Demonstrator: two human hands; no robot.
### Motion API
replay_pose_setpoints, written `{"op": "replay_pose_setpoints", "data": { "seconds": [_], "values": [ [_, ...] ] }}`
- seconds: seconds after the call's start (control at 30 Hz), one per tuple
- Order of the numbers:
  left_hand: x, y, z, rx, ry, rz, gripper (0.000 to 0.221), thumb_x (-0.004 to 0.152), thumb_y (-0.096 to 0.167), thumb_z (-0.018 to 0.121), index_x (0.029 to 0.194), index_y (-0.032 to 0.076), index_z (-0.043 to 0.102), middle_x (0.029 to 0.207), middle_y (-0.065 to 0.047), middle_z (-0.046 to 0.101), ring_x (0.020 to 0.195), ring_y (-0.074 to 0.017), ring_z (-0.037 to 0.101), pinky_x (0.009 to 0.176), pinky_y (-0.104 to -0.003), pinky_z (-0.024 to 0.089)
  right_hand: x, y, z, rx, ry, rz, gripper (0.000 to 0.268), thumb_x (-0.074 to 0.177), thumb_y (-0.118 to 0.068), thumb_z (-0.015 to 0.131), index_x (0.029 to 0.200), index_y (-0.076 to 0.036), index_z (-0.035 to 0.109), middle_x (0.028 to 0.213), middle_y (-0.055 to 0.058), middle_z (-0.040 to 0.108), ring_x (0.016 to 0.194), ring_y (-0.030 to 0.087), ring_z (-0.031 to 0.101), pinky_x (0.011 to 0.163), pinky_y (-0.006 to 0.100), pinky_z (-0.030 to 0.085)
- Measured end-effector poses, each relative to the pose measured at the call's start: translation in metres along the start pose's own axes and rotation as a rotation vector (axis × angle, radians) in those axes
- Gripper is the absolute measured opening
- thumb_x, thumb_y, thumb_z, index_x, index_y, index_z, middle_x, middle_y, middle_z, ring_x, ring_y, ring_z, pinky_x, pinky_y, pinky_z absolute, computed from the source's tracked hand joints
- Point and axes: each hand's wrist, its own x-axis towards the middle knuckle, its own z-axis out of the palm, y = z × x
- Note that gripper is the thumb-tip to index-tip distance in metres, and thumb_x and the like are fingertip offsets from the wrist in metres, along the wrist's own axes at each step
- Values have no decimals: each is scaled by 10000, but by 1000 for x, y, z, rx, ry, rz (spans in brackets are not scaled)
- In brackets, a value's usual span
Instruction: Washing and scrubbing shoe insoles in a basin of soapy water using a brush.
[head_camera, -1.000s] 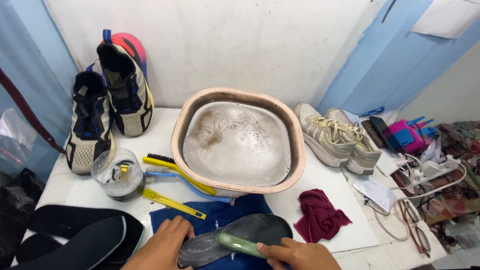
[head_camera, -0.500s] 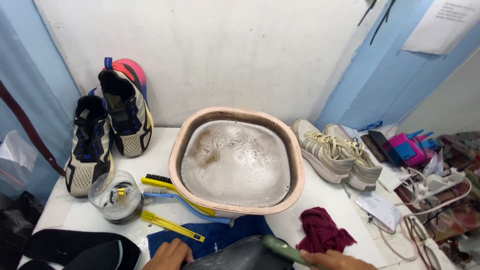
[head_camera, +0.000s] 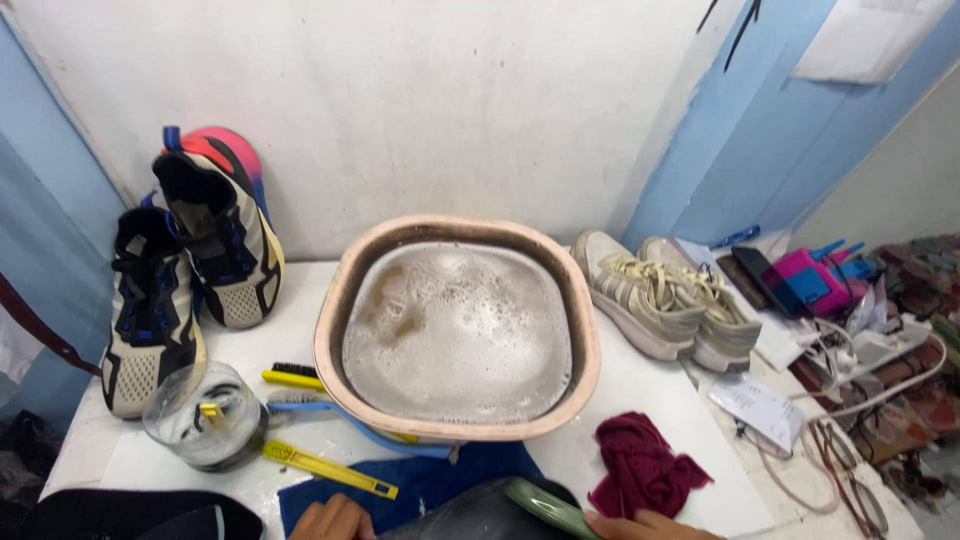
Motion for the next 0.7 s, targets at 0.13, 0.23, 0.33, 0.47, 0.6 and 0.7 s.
{"op": "replay_pose_setpoints", "data": {
  "seconds": [0.13,0.23,0.33,0.47,0.6,0.7],
  "values": [
    [20,-26,-37,65,-1066,-314,412,832,801,611,929,401,613,990,192,570,914,-30,572,861,-172,443,0,-28,20,-246,-109,-334,565,1056,-538,497,1552,-734,310,893,-69,393,703,168,514,597,393,436],
    [41,-10,-55,17,-1249,-396,573,745,853,751,1050,395,591,1105,174,540,1026,-24,534,954,-166,401,-11,-11,9,-149,-227,-223,533,988,-628,460,1503,-747,396,977,-123,469,970,65,605,835,311,453],
    [41,-12,-58,-56,-1276,-353,684,685,844,823,1098,368,556,1158,137,506,1045,-64,499,960,-191,372,-13,8,25,-88,321,-15,404,825,-573,697,1190,-745,676,972,-309,762,886,5,777,720,295,612],
    [39,-3,-50,41,-1240,-411,531,787,835,723,1013,389,544,1087,165,496,1019,-27,510,897,-176,392,6,-8,16,-59,476,-99,421,814,-532,721,1195,-703,668,890,-232,699,758,54,754,638,280,582],
    [3,-54,-6,28,-1116,-245,199,1012,573,549,930,392,562,990,149,518,909,-49,534,899,-183,408,19,-40,-14,127,403,-12,399,797,-468,817,1164,-601,737,890,-221,746,798,0,727,741,194,521],
    [52,-15,-57,-95,-1375,-326,518,878,777,670,1136,356,513,1209,107,471,1083,-103,468,969,-229,388,8,-54,-1,305,279,102,386,783,-411,888,1141,-517,788,890,-205,782,828,-37,709,818,130,479]
  ]
}}
